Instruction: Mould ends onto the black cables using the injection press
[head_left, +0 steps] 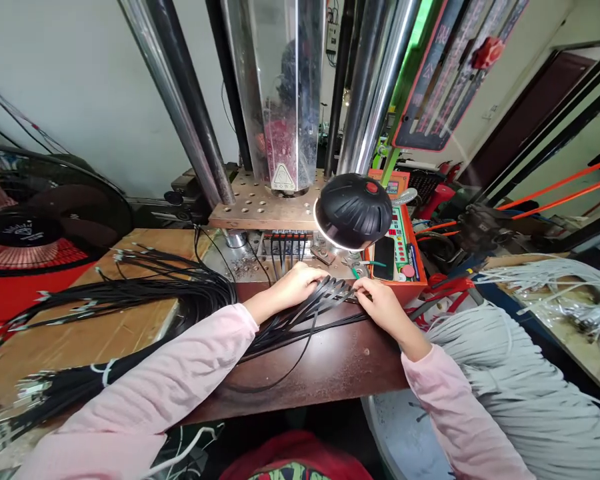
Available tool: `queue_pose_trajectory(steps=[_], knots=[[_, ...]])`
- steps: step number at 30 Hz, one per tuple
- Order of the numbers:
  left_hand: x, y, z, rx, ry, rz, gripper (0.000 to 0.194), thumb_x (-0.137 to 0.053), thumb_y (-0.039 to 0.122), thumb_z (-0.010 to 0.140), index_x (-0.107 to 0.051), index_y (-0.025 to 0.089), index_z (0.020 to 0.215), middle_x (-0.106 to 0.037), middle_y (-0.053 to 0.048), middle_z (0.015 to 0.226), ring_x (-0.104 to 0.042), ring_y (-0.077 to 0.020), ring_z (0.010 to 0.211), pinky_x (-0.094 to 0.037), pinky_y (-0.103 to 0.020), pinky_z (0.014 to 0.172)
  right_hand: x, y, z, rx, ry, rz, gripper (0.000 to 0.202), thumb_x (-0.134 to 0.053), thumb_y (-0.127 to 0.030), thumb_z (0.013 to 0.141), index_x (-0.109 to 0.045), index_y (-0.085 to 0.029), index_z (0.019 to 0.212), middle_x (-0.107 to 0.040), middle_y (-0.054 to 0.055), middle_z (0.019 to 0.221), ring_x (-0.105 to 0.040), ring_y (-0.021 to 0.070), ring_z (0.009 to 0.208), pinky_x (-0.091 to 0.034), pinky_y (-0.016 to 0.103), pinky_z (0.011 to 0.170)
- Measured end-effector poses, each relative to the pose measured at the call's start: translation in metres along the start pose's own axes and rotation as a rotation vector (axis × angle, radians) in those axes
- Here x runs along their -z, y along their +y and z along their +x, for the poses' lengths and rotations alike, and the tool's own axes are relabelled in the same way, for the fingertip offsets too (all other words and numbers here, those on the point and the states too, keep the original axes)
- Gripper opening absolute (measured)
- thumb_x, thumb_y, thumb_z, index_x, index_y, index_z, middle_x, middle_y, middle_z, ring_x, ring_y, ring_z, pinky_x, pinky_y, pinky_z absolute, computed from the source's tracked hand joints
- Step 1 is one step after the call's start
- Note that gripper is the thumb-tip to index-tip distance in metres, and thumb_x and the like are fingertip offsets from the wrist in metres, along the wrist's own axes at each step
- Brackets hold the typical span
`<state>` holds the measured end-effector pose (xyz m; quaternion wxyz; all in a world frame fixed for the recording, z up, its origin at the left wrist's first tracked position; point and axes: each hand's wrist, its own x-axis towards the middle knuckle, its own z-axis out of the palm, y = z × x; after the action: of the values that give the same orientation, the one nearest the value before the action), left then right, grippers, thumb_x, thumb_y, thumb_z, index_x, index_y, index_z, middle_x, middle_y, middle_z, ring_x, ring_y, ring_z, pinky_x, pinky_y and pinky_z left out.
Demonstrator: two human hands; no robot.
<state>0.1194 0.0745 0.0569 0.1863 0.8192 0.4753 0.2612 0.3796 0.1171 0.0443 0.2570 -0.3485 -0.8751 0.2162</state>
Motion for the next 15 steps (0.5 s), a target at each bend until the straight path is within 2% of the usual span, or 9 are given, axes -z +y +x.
queue_pose_trajectory(steps=[3,8,12,13,15], knots=[[-0.002,0.004,-0.003,0.036,0.019,0.148,0.030,-0.049,0.019,0.092,-0.066,0.020,0.117,-0.073,-0.009,0.109,-0.062,-0.0251,0.101,-0.033,-0.043,0.097,0.001,-0.001,0.001,-0.018,-0.030,0.021,0.012,-0.048,-0.021,0.089,-0.059,-0.023,0.094,-0.065,0.002,0.081,-0.062,0.0192,0.079,-0.046,0.032,0.079],[0.001,0.018,-0.014,0.063,-0.039,0.243,0.023,-0.047,0.019,0.093,-0.067,0.019,0.105,-0.070,-0.009,0.090,-0.059,-0.0248,0.092,-0.032,-0.043,0.092,0.009,-0.006,-0.005,-0.145,-0.109,0.106,0.016,-0.050,-0.029,0.090,-0.059,-0.022,0.101,-0.066,0.001,0.080,-0.065,0.0185,0.078,-0.049,0.031,0.080],[0.005,0.034,-0.038,0.092,-0.082,0.267,0.032,-0.059,0.021,0.086,-0.064,0.019,0.117,-0.067,-0.010,0.092,-0.057,-0.0265,0.096,-0.032,-0.044,0.095,0.030,-0.012,-0.005,-0.095,-0.385,0.129,0.028,-0.051,-0.026,0.090,-0.063,-0.024,0.115,-0.071,0.003,0.106,-0.067,0.0187,0.099,-0.050,0.032,0.093],[0.007,0.038,-0.044,0.108,-0.095,0.250,0.037,-0.061,0.021,0.084,-0.062,0.020,0.121,-0.066,-0.010,0.094,-0.057,-0.0270,0.099,-0.032,-0.044,0.097,0.035,-0.015,0.002,-0.073,-0.420,0.123,0.028,-0.050,-0.026,0.091,-0.064,-0.025,0.116,-0.071,0.003,0.112,-0.067,0.0188,0.104,-0.049,0.033,0.096],[0.013,0.041,-0.053,0.111,-0.108,0.168,0.047,-0.062,0.019,0.081,-0.058,0.022,0.128,-0.067,-0.008,0.101,-0.056,-0.0269,0.106,-0.030,-0.044,0.100,0.038,-0.019,0.025,-0.018,-0.389,0.077,0.026,-0.049,-0.030,0.093,-0.067,-0.025,0.111,-0.071,0.004,0.114,-0.066,0.0196,0.106,-0.049,0.034,0.097]])
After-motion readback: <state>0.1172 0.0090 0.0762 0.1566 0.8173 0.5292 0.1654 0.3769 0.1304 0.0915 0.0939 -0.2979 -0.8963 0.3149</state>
